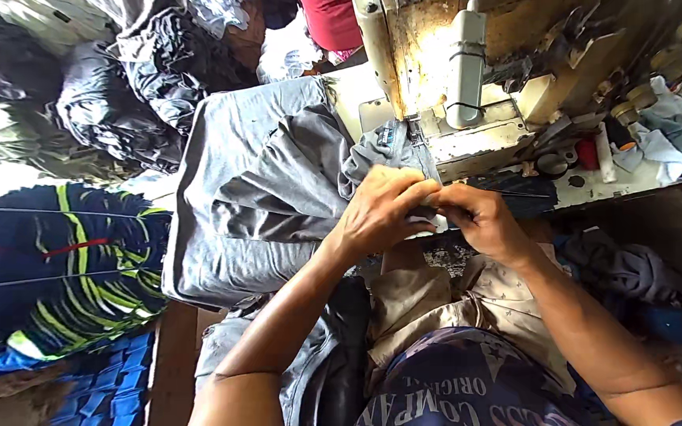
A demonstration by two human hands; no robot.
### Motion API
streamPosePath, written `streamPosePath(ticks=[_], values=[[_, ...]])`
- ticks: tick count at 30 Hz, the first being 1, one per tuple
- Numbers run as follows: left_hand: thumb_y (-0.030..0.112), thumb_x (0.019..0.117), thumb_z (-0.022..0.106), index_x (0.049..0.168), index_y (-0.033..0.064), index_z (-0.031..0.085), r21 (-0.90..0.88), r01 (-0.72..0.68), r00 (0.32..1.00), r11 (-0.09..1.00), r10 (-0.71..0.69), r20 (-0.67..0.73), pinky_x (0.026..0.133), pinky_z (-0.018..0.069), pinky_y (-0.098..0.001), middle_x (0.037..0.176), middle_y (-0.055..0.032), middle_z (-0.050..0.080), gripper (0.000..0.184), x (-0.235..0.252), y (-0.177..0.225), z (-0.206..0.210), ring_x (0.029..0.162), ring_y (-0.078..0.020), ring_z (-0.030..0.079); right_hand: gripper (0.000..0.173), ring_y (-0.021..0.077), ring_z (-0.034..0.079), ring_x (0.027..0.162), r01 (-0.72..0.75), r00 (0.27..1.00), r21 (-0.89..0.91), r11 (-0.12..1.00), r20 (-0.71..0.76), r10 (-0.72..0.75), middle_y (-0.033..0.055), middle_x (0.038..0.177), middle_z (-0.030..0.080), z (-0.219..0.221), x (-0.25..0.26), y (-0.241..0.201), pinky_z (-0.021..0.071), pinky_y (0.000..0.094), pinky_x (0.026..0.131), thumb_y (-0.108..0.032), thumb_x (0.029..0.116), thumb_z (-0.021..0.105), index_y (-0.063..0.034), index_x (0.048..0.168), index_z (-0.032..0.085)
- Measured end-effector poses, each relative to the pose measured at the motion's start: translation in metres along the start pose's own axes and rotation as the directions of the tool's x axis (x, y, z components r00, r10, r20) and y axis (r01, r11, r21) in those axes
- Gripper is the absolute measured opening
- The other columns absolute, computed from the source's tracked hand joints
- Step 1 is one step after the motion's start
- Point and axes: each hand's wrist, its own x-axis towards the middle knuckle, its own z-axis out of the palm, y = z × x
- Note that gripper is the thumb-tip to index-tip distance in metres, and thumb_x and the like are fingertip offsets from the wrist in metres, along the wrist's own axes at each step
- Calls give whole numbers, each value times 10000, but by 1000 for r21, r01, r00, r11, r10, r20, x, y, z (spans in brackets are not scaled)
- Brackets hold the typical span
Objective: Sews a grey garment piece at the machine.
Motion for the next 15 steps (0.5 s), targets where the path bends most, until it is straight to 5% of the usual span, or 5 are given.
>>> streamPosePath(ticks=[1,2,4,7,15], values=[[350,934,713,1346,187,668,149,-9,999,989,2,46,1056,415,-504,1286,-108,647,445,-4,-9,8,1170,-285,595,116,131,697,996,6,999,12,1000,-39,-6,84,1085,712,3,-4,1,608,299,895,-4,972,650,-4,1061,724],[205,938,653,1325,194,675,236,0,997,972,-19,78,1135,328,-590,1390,-123,599,388,-7,-16,12,1263,-338,555,109,132,698,992,9,997,17,1000,-73,-7,89,1086,712,5,-7,2,608,297,883,-7,977,644,3,1055,719],[53,852,639,1019,141,722,302,48,991,952,-82,102,1178,260,-657,1446,-109,581,206,-10,-20,10,1330,-371,525,115,122,701,966,-15,994,33,999,-110,18,88,1092,715,7,-12,2,614,285,848,-15,983,638,5,1062,720],[50,824,662,848,98,697,323,76,982,943,-127,139,1163,293,-627,1376,-96,623,64,-8,-7,-3,1282,-348,557,124,94,677,843,-101,989,78,992,-99,108,64,1086,705,8,-19,-1,605,257,722,-42,1002,623,-22,1084,714],[70,832,647,870,119,683,353,90,974,931,-156,164,1151,313,-612,1344,-77,635,72,7,-15,-6,1247,-325,581,109,79,631,673,-199,965,148,969,-143,220,39,1046,707,10,-11,4,560,244,556,-79,1008,621,-52,1061,713]])
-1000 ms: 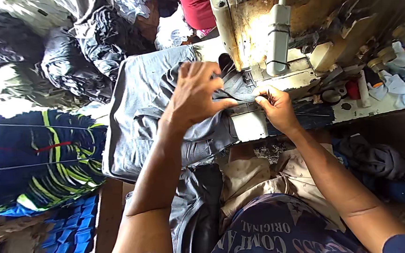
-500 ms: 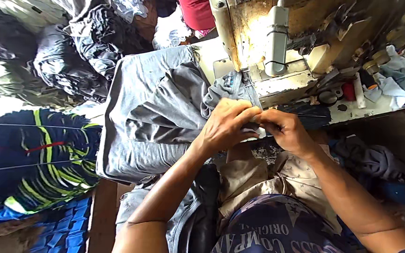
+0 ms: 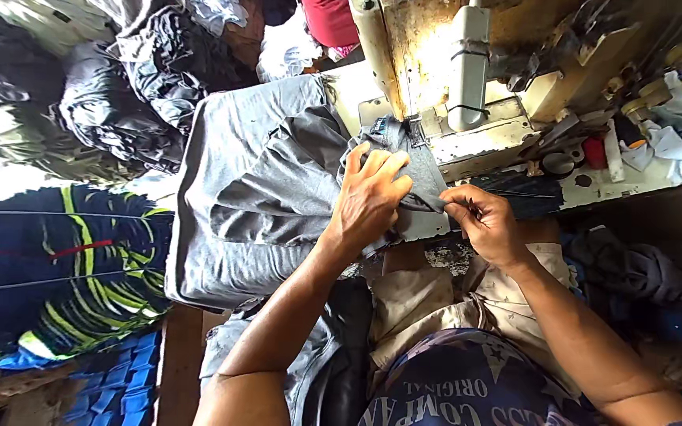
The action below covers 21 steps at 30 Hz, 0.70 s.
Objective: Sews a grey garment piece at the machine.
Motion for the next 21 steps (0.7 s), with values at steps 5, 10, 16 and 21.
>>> streamPosePath(ticks=[5,10,16,21], values=[[83,863,582,922,111,687,28,-1,1000,1000,1,-20,1155,297,-609,1320,-65,648,124,16,-23,5,1256,-331,564,116,93,589,585,-43,998,66,997,-39,46,53,1029,711,8,19,9,520,248,490,-59,1007,613,-45,1076,705],[30,866,576,978,89,694,2,-32,999,999,32,-39,1110,366,-573,1309,-115,636,173,25,-44,5,1255,-348,561,115,95,595,606,-42,996,81,996,-79,48,47,1025,708,16,40,12,507,244,496,-46,1012,593,-49,1069,693],[580,918,638,1029,146,719,-75,0,995,997,7,99,1138,328,-590,1398,-125,552,455,19,-49,-23,1359,-370,455,134,101,666,786,32,995,101,994,-100,-22,78,1072,711,20,54,22,570,257,657,-30,1010,578,-15,1074,695],[738,907,552,921,108,711,-13,137,980,990,-134,149,1124,319,-664,1435,-167,537,650,4,-79,-62,1376,-430,435,139,151,694,1019,125,990,28,992,-70,-123,117,1127,715,18,61,32,589,305,888,-5,1002,579,8,1059,705]])
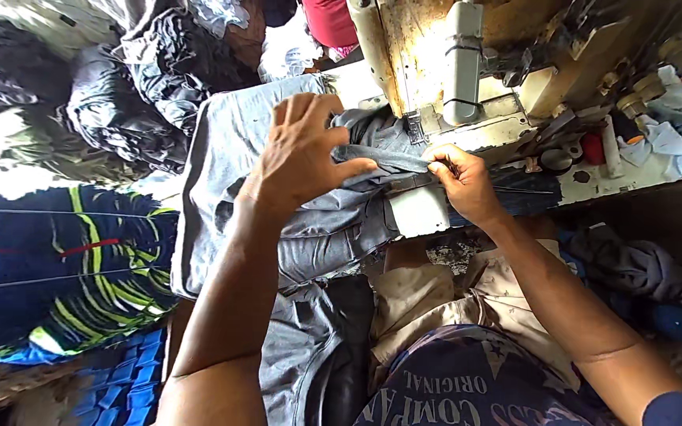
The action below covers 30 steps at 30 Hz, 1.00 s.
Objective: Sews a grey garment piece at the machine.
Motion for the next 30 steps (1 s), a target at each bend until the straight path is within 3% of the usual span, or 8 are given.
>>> streamPosePath(ticks=[6,8,10,12,14,17,21,30], values=[[249,938,714,781,68,694,-360,-362,927,860,292,-234,1175,417,-553,1183,-117,713,240,-25,52,-16,1227,-298,638,131,99,635,844,51,946,-211,976,323,21,37,999,673,-25,-7,-45,562,277,764,-29,984,620,-72,1068,710],[204,940,704,763,89,687,-426,-435,899,793,354,-259,951,583,-419,1021,-64,737,211,-30,78,1,1025,-207,710,132,102,660,921,107,908,-135,985,417,-41,32,1037,690,-30,-18,-56,587,287,831,-35,970,647,-68,1071,724],[181,932,700,752,91,657,-481,-463,884,744,354,-304,659,570,-314,860,-37,704,206,-30,92,24,790,-138,687,124,122,674,1032,134,912,-102,986,402,-82,41,1083,702,-32,-34,-59,591,312,927,-43,976,645,-54,1068,728],[274,925,750,811,77,677,-463,-439,884,770,279,-376,589,520,-300,768,-30,657,238,-27,101,47,689,-127,632,141,134,681,1067,110,943,-107,988,326,-70,57,1115,706,-34,-50,-57,597,323,947,-22,978,636,-31,1084,730],[446,919,745,1044,110,728,-266,-357,890,895,239,-389,787,526,-384,937,-55,697,359,-24,105,67,856,-188,657,152,133,689,1038,73,968,-98,992,247,-47,79,1130,705,-34,-64,-51,605,317,915,-3,973,642,-2,1106,717],[130,970,599,1213,141,710,-77,-230,942,970,201,-270,1169,289,-658,1380,-115,617,267,-20,94,93,1282,-345,568,112,122,696,982,8,986,-88,996,165,6,95,1134,705,-34,-76,-47,613,283,839,-39,976,666,8,1063,719],[8,884,606,936,97,712,-42,-168,968,985,157,-196,1167,282,-664,1298,-73,672,148,-21,90,81,1238,-323,599,128,105,698,920,-69,988,-66,995,136,78,70,1130,713,-33,-81,-48,617,266,773,-62,987,663,-12,1083,730],[41,934,565,949,88,685,-20,-173,960,985,165,-226,1162,312,-618,1193,-56,707,129,1,67,74,1167,-301,631,109,72,632,699,-143,988,-49,988,56,146,43,1045,713,-20,-60,-36,557,236,588,-99,996,653,-37,1041,730]])
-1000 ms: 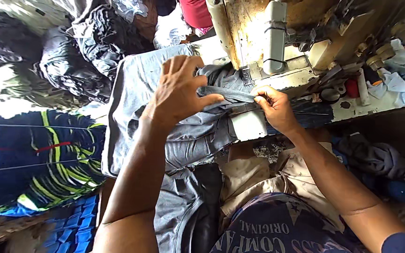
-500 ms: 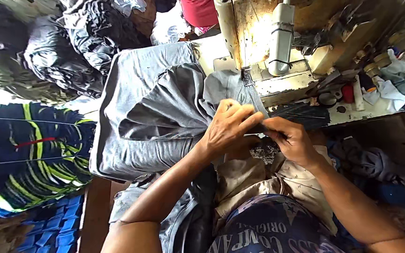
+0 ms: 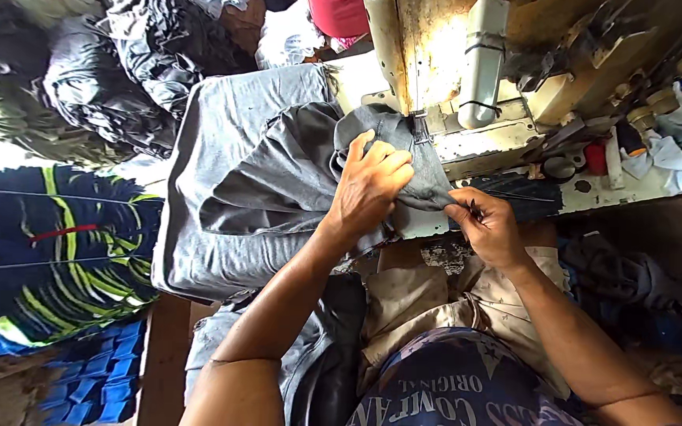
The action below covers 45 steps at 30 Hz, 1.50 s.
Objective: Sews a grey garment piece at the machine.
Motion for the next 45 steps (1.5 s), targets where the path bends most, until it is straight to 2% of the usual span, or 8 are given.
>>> streamPosePath(ticks=[9,17,22,29,32,34,39,45], values=[[19,892,557,1066,75,707,-47,-41,997,998,44,57,1071,421,-540,1272,-98,664,236,19,-42,-12,1240,-326,581,127,89,564,588,-42,999,29,999,-19,42,37,938,689,10,36,7,496,247,502,-79,1005,628,-63,1103,708],[805,784,640,959,140,688,-26,180,947,983,-165,277,1047,399,-621,1486,-120,498,689,0,-67,-79,1350,-391,458,166,100,700,910,38,999,19,999,-16,-38,75,1136,722,11,51,10,600,262,788,-2,987,610,-16,1115,715],[215,845,700,772,97,633,-225,-53,981,973,94,172,1138,407,-585,1238,-96,680,155,-7,-28,-95,1230,-308,617,132,107,682,930,96,989,-84,992,117,-86,66,1082,707,-2,52,4,588,271,818,14,975,617,-35,1055,710],[265,823,762,847,86,683,-588,-131,988,798,153,-14,804,574,-338,903,-31,701,197,-15,27,-49,911,-153,676,131,108,684,986,218,920,-50,975,342,-189,61,1099,704,-14,20,-19,603,284,879,-42,963,681,-26,1088,716],[447,879,783,1207,120,707,-392,-114,992,913,84,-91,975,496,-417,1109,-55,707,470,-14,30,-17,1057,-202,641,138,122,694,985,201,960,5,979,200,-198,75,1090,709,-8,6,-10,613,305,874,-10,968,663,5,1095,712],[281,937,659,1376,201,647,-122,-67,997,990,64,-36,1156,318,-620,1363,-104,626,446,-13,18,2,1255,-330,574,141,123,698,963,195,969,5,981,151,-194,84,1096,709,-9,-1,-7,622,299,842,-15,974,659,14,1100,714],[165,897,662,1009,129,721,82,53,999,995,-54,7,1171,260,-673,1419,-115,594,132,-15,12,4,1302,-375,545,136,98,685,881,120,987,-2,993,112,-119,76,1088,706,-13,-12,-6,611,259,746,-46,983,657,6,1093,718],[141,859,637,975,129,710,91,83,994,992,-88,58,1165,256,-670,1436,-109,575,137,-7,7,-4,1311,-369,535,107,84,642,748,55,996,-7,998,64,-55,48,1011,698,-7,-2,-4,572,244,628,-90,1002,645,-31,1050,719]])
